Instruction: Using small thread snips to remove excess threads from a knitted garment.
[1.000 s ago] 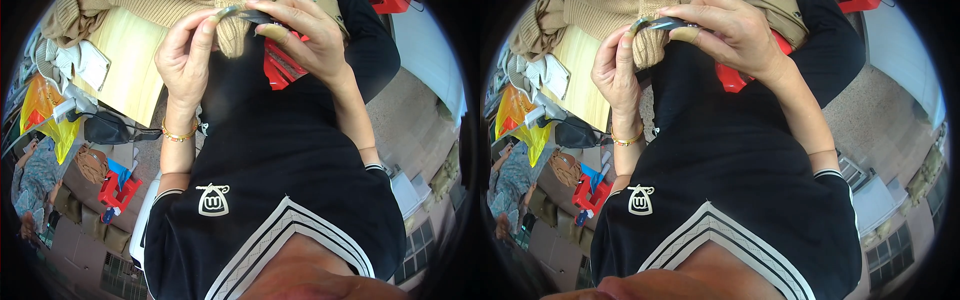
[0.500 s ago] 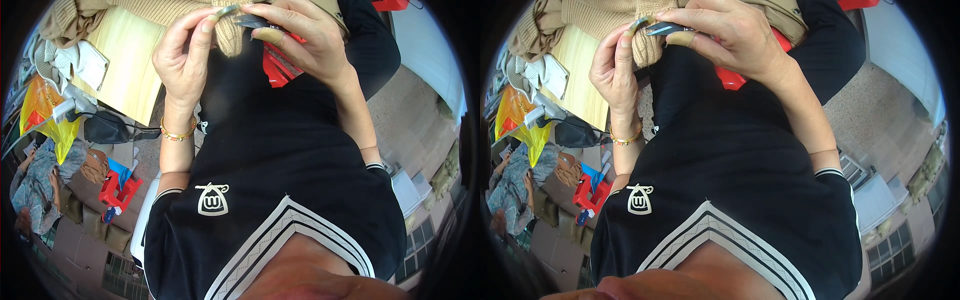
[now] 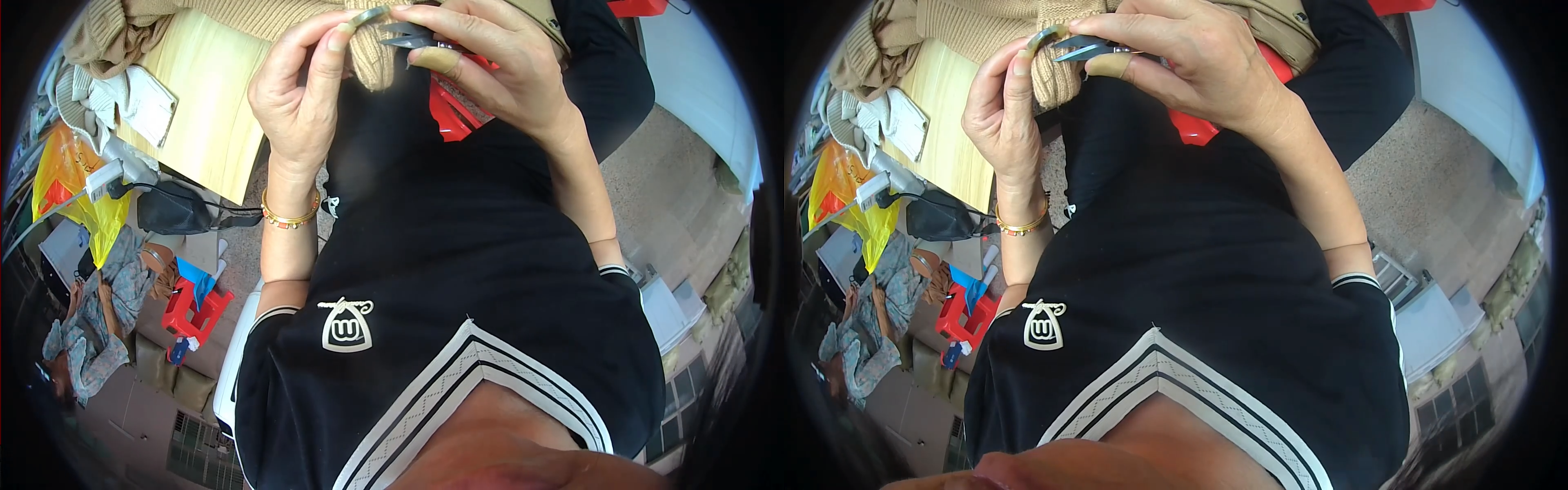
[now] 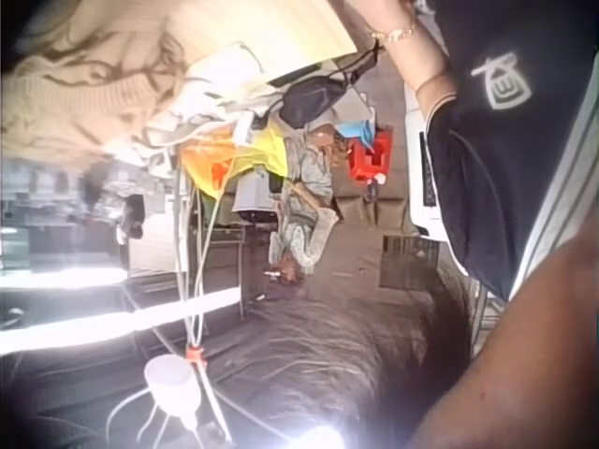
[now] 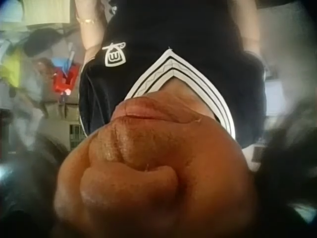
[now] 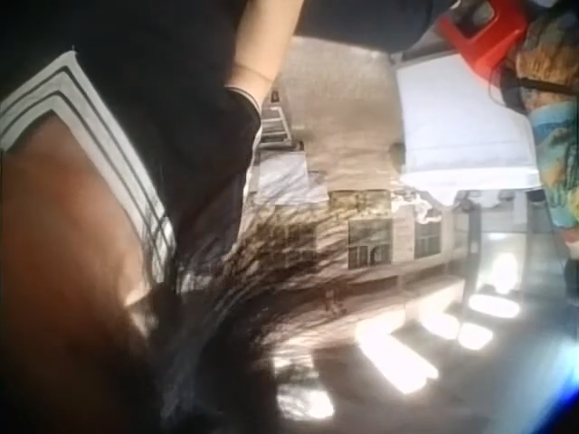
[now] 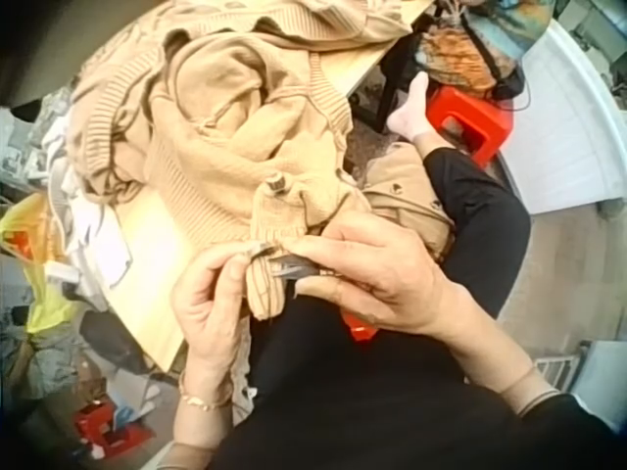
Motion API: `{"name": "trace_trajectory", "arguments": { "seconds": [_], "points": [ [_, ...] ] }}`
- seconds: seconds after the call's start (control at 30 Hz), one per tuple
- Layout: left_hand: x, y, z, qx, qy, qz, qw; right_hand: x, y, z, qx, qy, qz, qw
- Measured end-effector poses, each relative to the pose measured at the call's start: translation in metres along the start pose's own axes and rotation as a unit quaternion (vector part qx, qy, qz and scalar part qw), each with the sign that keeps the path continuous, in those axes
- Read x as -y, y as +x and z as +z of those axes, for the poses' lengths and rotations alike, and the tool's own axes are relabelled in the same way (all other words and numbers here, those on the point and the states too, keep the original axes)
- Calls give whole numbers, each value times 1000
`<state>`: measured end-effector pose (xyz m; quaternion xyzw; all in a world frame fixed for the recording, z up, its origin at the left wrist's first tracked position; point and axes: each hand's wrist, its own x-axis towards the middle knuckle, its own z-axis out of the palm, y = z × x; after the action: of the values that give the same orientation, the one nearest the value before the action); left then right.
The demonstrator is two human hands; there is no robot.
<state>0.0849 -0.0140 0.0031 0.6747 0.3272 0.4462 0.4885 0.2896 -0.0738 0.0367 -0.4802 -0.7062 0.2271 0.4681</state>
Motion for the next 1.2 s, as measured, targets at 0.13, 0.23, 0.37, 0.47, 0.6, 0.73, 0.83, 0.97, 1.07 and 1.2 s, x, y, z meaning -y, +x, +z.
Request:
{"name": "trace_trajectory", "arguments": {
  "seconds": [0.13,0.23,0.37,0.47,0.6,0.73,0.83,0.97,1.07,1.2],
  "points": [
    [4,5,2,-10,-15,50,999,-15,2,7,5,-5,-1,1000],
    [5,7,4,1,-8,53,999,-60,3,25,-118,7,-290,950],
    [6,7,3,-1,-15,52,999,-60,5,25,-97,55,-286,952],
    [4,7,1,-7,-11,47,999,-59,6,25,-90,67,-283,953],
    [6,7,1,1,-12,47,999,-64,9,28,-101,80,-317,940],
    [5,7,1,8,-19,36,999,-65,6,23,-88,35,-314,945],
    [4,5,2,-3,-24,25,999,-45,8,14,-82,24,-315,945],
    [6,5,2,-9,-26,27,999,-2,5,-2,32,34,19,999],
    [5,6,5,-1,-19,33,999,-46,3,17,-39,24,-138,989],
    [6,6,5,3,-12,44,999,-59,4,23,-86,44,-279,955]
  ]
}}
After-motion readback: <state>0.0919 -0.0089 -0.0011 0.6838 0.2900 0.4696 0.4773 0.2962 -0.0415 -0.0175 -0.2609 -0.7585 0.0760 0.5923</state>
